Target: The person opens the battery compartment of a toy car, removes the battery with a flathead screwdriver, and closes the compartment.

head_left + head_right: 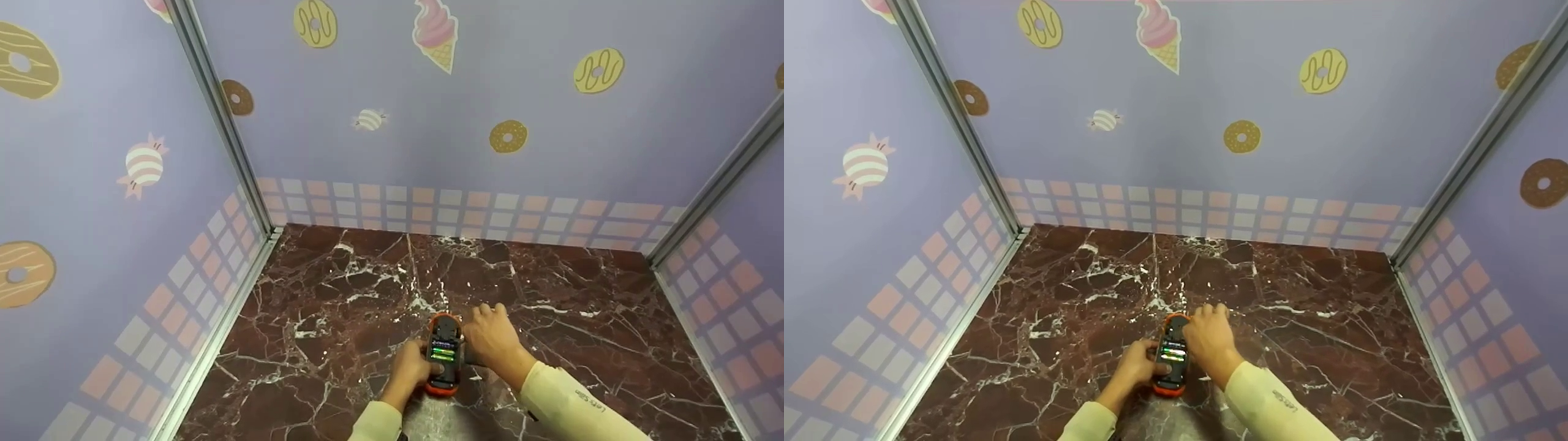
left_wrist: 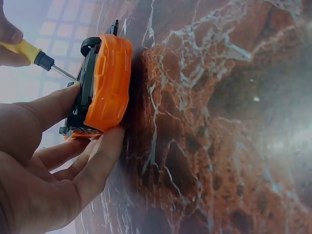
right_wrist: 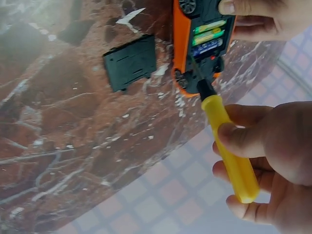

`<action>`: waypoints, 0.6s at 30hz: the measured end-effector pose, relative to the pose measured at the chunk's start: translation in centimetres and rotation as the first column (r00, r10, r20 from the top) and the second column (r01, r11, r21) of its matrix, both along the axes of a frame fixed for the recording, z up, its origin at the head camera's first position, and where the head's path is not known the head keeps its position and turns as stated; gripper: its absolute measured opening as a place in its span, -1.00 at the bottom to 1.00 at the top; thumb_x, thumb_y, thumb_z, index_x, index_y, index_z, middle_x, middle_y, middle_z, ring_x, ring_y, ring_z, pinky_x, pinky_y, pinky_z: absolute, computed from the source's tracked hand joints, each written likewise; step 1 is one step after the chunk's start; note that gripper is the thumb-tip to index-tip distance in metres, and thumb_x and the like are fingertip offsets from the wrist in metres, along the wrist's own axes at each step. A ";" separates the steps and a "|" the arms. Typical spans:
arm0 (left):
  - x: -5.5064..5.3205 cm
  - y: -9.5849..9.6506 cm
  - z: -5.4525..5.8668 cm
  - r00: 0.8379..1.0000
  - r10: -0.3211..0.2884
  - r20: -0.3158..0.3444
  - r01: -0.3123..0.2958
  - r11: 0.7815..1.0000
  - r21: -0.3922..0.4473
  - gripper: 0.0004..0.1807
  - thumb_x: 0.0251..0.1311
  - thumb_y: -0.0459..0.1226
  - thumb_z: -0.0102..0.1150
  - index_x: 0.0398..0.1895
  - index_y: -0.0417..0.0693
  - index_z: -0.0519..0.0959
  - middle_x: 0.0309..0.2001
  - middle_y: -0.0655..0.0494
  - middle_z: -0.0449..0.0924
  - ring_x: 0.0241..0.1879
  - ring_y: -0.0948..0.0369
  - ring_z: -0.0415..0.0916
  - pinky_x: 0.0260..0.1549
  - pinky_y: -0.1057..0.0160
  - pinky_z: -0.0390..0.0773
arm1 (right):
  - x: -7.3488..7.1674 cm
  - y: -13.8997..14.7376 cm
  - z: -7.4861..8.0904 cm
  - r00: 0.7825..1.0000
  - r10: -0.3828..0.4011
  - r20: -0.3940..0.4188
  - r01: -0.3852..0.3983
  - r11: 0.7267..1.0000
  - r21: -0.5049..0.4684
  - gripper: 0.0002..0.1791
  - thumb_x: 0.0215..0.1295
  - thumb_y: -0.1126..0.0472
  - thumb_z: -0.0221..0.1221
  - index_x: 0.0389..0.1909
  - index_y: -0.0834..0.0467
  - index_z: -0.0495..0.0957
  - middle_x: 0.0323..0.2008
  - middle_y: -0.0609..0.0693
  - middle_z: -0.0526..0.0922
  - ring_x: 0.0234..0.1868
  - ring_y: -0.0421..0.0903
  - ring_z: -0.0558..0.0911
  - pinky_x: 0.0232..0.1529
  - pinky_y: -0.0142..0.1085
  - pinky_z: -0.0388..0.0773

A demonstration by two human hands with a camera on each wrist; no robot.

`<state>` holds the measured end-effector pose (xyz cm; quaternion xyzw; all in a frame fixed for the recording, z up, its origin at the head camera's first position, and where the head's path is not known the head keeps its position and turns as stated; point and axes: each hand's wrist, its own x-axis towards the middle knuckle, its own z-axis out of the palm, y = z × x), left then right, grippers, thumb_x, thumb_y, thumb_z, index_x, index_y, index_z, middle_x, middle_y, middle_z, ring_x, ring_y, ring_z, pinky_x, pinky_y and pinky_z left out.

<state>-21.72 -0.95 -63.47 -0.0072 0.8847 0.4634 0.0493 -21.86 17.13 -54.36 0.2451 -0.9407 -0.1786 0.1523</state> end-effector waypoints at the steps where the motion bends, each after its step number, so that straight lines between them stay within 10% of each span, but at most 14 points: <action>1: 0.1 0.1 0.0 1.000 0.000 -0.005 0.000 1.000 -0.006 -0.49 -0.28 -0.37 0.66 -0.11 -0.17 0.74 -0.27 0.01 0.76 -0.27 0.10 0.64 -0.12 0.05 0.61 | 0.1 0.4 -0.1 1.000 0.000 0.005 0.000 1.000 -0.018 -0.75 0.13 0.10 0.30 -0.68 0.03 0.55 -0.47 0.07 0.52 -0.36 0.04 0.48 -0.28 -0.05 0.39; 9: 0.0 -0.2 0.2 1.000 0.004 -0.016 -0.004 0.999 -0.032 -0.57 -0.29 -0.38 0.64 -0.20 -0.17 0.75 -0.39 0.06 0.73 -0.39 0.16 0.56 -0.22 0.09 0.60 | 0.1 2.5 -0.8 0.998 0.060 -0.001 -0.059 0.983 -0.175 -0.74 0.11 0.28 0.27 -0.72 0.04 0.54 -0.37 0.07 0.60 -0.28 0.11 0.57 -0.25 0.01 0.45; 18: 0.0 -0.1 0.1 1.000 -0.013 0.009 0.013 1.000 0.022 -0.54 -0.29 -0.42 0.64 -0.18 -0.22 0.75 -0.37 0.00 0.75 -0.38 0.16 0.58 -0.21 0.10 0.61 | 0.9 4.6 -2.3 0.998 -0.035 0.060 0.053 0.942 -0.332 -0.82 0.00 0.34 0.32 -0.68 0.06 0.60 -0.40 0.13 0.62 -0.30 0.14 0.63 -0.36 0.02 0.49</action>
